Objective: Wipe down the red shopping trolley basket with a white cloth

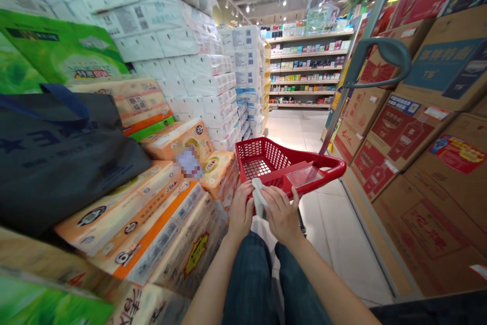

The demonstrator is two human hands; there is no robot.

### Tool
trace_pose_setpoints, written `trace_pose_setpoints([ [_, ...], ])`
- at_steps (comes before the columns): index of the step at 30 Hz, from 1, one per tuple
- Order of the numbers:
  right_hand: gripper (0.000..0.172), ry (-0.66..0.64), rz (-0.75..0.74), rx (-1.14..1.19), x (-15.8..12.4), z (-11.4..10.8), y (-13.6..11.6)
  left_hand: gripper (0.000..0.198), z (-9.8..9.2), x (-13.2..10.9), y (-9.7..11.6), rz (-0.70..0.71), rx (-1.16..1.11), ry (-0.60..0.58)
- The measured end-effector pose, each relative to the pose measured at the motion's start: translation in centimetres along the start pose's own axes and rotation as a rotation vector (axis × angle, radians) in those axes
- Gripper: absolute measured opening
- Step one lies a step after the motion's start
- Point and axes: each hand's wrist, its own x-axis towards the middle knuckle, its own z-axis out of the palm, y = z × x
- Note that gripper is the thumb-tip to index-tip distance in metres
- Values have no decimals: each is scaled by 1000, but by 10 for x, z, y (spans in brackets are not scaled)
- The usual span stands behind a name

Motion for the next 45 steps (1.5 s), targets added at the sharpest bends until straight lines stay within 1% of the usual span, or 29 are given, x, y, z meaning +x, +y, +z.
trace_pose_setpoints([
  [3, 34, 45, -4, -44, 1, -15, 34, 32, 0, 1, 6, -5, 10, -17],
  [5, 33, 104, 37, -72, 1, -19, 41, 32, 4, 2, 9, -17, 3, -14],
  [7, 35, 148, 105, -73, 2, -16, 29, 33, 9, 1, 9, -32, -6, -4],
  [9, 36, 148, 147, -41, 4, -6, 6, 35, 13, 0, 8, -44, -10, 12],
  [12, 37, 74, 141, 18, 7, 8, -26, 39, 15, -1, 7, -51, -29, 30],
  [14, 38, 27, 91, 29, 8, 9, -29, 41, 11, -1, 7, -50, -43, 40],
  [16, 38, -20, -14, 28, 8, 3, -15, 40, 5, -1, 8, -44, -35, 30],
  [18, 37, -41, -101, 22, 6, -8, 10, 39, 0, 0, 9, -37, -3, -2],
  [19, 36, -38, -115, 15, 4, -14, 23, 39, -2, 0, 9, -35, 11, -19],
  [21, 34, -16, -96, -2, 1, -24, 43, 38, -3, -1, 8, -34, 21, -48],
  [23, 33, 35, -34, -5, -1, -25, 47, 38, -1, -1, 8, -30, 11, -68],
  [25, 33, 116, 72, 7, -1, -20, 34, 38, 1, -1, 7, -25, 0, -81],
  [27, 32, 157, 159, 30, 1, -9, 7, 39, 3, -1, 7, -12, -7, -90],
  [30, 33, 100, 180, 68, 5, 6, -33, 43, 3, -2, 8, 6, -33, -81],
  [32, 34, 57, 147, 73, 7, 10, -41, 45, 0, -2, 8, 14, -47, -61],
  [34, 36, 14, 58, 66, 6, 5, -29, 45, -3, -1, 8, 23, -45, -59],
  [37, 36, -35, -105, 55, 3, -13, 15, 39, -8, 0, 8, 11, -34, -96],
  [39, 35, -33, -132, 37, 1, -23, 41, 37, -7, 0, 10, -5, -38, -117],
  [40, 34, -15, -111, 26, 0, -26, 47, 37, -6, 0, 10, -10, -44, -119],
  [41, 33, 19, -66, 17, -1, -26, 48, 36, -4, 0, 11, -15, -50, -117],
  [42, 33, 62, -5, 14, -2, -24, 43, 37, -1, -1, 11, -21, -55, -109],
  [44, 34, 130, 105, 24, -3, -14, 20, 37, 5, -2, 11, -25, -61, -77],
  [45, 34, 139, 135, 35, -3, -8, 6, 38, 7, -3, 11, -20, -66, -60],
])
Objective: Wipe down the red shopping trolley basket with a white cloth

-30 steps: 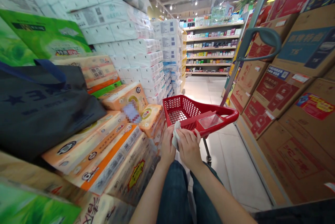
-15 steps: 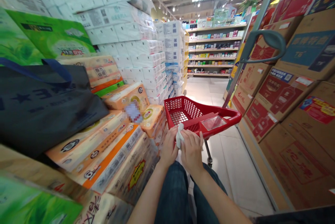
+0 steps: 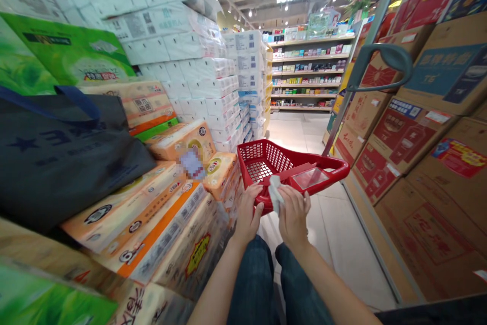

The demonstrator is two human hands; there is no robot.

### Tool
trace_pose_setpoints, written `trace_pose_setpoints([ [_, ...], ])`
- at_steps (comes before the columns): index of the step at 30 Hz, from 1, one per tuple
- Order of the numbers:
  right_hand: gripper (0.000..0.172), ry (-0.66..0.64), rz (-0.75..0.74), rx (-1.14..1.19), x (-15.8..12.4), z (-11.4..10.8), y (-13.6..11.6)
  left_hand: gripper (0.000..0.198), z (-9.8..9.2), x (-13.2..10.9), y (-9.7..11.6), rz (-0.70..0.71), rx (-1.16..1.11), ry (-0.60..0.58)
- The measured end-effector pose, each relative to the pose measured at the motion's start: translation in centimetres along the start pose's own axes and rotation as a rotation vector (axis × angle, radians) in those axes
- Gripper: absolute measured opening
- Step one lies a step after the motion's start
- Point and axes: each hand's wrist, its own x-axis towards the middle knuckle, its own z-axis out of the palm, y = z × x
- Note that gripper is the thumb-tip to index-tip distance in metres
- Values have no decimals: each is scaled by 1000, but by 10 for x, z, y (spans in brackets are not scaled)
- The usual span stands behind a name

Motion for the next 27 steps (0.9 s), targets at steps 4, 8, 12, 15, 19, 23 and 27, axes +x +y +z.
trace_pose_setpoints([
  [4, 37, -79, -79, 27, -5, 16, -34, 44, 2, -2, -4, 24, -24, 37],
  [8, 36, -101, -209, -3, 2, 3, 1, 38, -3, -1, -7, 36, 1, 27],
  [12, 33, -55, -245, -46, 15, -23, 67, 34, -6, 1, -4, 16, -3, 27],
  [15, 33, -4, -117, -80, 29, -38, 106, 31, -6, 3, 0, 17, 1, 37],
  [19, 36, -38, 86, -97, 45, -40, 114, 29, -7, 6, 0, 20, 9, 51],
  [23, 36, -172, 10, -114, 48, -28, 78, 26, -14, 14, -1, 19, 60, 56],
  [27, 35, -186, -25, -155, 47, -15, 44, 27, -11, 24, 19, 53, 410, 68],
])
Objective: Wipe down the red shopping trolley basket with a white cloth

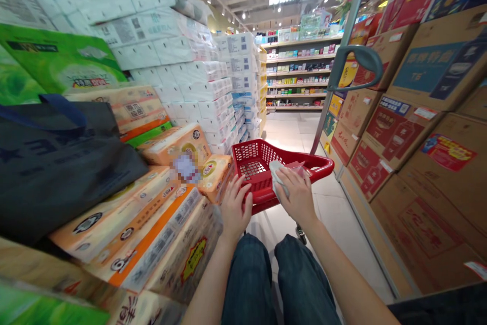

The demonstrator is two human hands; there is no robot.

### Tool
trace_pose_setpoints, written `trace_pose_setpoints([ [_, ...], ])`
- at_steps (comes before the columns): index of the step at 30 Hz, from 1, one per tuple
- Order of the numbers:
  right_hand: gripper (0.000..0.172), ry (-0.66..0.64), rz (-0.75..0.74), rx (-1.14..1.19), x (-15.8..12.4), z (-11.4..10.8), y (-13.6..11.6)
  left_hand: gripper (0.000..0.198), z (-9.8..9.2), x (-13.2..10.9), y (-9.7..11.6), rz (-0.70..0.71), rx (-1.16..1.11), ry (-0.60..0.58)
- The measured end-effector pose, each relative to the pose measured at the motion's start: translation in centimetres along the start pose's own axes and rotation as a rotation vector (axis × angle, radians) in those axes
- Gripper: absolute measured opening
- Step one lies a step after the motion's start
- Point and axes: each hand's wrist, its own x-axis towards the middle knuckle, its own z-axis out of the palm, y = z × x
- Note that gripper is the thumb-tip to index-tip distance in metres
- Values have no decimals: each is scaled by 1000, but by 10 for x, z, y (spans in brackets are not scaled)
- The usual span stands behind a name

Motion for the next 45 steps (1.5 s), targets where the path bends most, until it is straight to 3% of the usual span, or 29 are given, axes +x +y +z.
trace_pose_setpoints([
  [3, 36, -3, -2, -28, 0, 5, -11, 41, 6, 6, 28, 96, 189, -132],
  [6, 33, 5, -63, -28, -2, 7, -4, 44, 16, 9, 43, 45, 279, -176],
  [10, 29, 58, -172, 1, -3, 3, 41, 41, 24, 8, 35, 72, 304, -202],
  [13, 27, 203, -65, 14, -3, 3, 82, 40, 26, 8, 28, 109, 289, -163],
  [15, 27, 320, 54, 26, -3, 8, 92, 39, 29, 7, 27, 119, 273, -125],
  [18, 28, 403, 125, 45, -6, 20, 69, 40, 34, 7, 30, 116, 271, -95],
  [21, 28, 333, 27, 45, -12, 30, 29, 41, 37, 4, 31, 107, 288, -100],
  [23, 28, 271, -80, 25, -16, 32, 18, 43, 36, 1, 28, 118, 296, -101],
  [27, 28, 271, -193, -28, -18, 26, 47, 47, 36, -7, 24, 195, 305, -113],
  [30, 26, 362, -60, -15, -16, 22, 66, 49, 41, -11, 26, 221, 315, -108],
  [33, 27, 409, 70, 17, -15, 24, 49, 50, 49, -14, 28, 215, 311, -70],
  [36, 28, 318, -64, 26, -17, 25, 26, 48, 51, -15, 26, 221, 312, -48],
  [39, 28, 247, -189, 9, -16, 21, 35, 49, 47, -16, 20, 238, 311, -52],
  [43, 27, 348, -17, 40, -10, 16, 81, 50, 42, -16, 15, 249, 288, -50],
  [45, 28, 416, 97, 70, -7, 17, 89, 49, 43, -16, 14, 257, 283, -54],
])
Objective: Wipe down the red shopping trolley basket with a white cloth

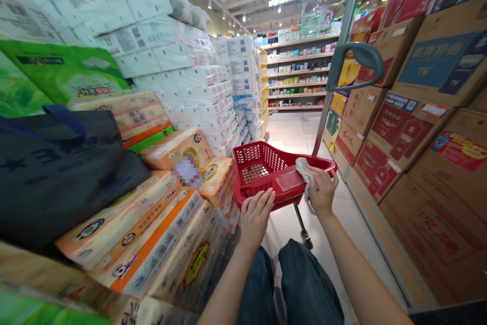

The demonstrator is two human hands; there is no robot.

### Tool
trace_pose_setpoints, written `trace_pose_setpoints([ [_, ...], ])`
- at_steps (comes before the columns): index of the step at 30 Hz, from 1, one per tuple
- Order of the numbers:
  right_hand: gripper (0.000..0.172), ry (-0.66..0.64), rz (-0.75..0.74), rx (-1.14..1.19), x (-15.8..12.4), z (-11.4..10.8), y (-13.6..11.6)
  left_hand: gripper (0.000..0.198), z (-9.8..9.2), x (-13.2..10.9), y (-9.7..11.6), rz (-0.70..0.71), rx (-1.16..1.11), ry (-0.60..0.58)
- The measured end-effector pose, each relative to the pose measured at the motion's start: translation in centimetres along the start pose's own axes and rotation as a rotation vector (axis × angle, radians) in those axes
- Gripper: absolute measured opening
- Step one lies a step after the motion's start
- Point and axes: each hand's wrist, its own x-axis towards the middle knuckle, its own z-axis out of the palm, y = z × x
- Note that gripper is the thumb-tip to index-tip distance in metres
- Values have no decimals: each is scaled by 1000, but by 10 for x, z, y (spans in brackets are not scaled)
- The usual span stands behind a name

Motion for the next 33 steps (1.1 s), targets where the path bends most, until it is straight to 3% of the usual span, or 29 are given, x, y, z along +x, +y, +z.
trace_pose_setpoints([
  [2, 27, 43, 78, -13, -1, 4, -11, 50, 2, 0, -1, 9, -1, -5],
  [4, 25, 9, 58, -20, -4, 6, -35, 50, 3, -1, -2, 15, -5, -5],
  [8, 29, -238, -199, 44, -7, 2, -69, 48, 3, -3, -5, 34, -16, 5],
  [11, 31, -307, -247, 39, 2, -6, -50, 49, 1, -4, -6, 54, -3, -12],
  [15, 32, -222, -46, -39, 16, -10, -17, 51, 2, -2, -1, 44, -2, -3],
  [18, 31, -219, -4, -74, 15, -7, -33, 51, 4, -2, 3, 16, -8, 20],
  [21, 32, -330, -159, -12, 12, -8, -62, 50, 3, -3, 3, -1, -18, 35],
  [24, 32, -407, -260, 43, 14, -13, -58, 50, -1, -4, 1, 10, -8, 23],
  [29, 30, -242, -14, -49, 19, -15, -24, 51, -3, -3, 4, 6, -1, 16],
  [31, 30, -182, 47, -96, 15, -10, -38, 49, -2, -2, 6, -5, -10, 24],
  [33, 29, -212, -11, -85, 8, -6, -63, 47, 0, -2, 7, -9, -11, 38],
])
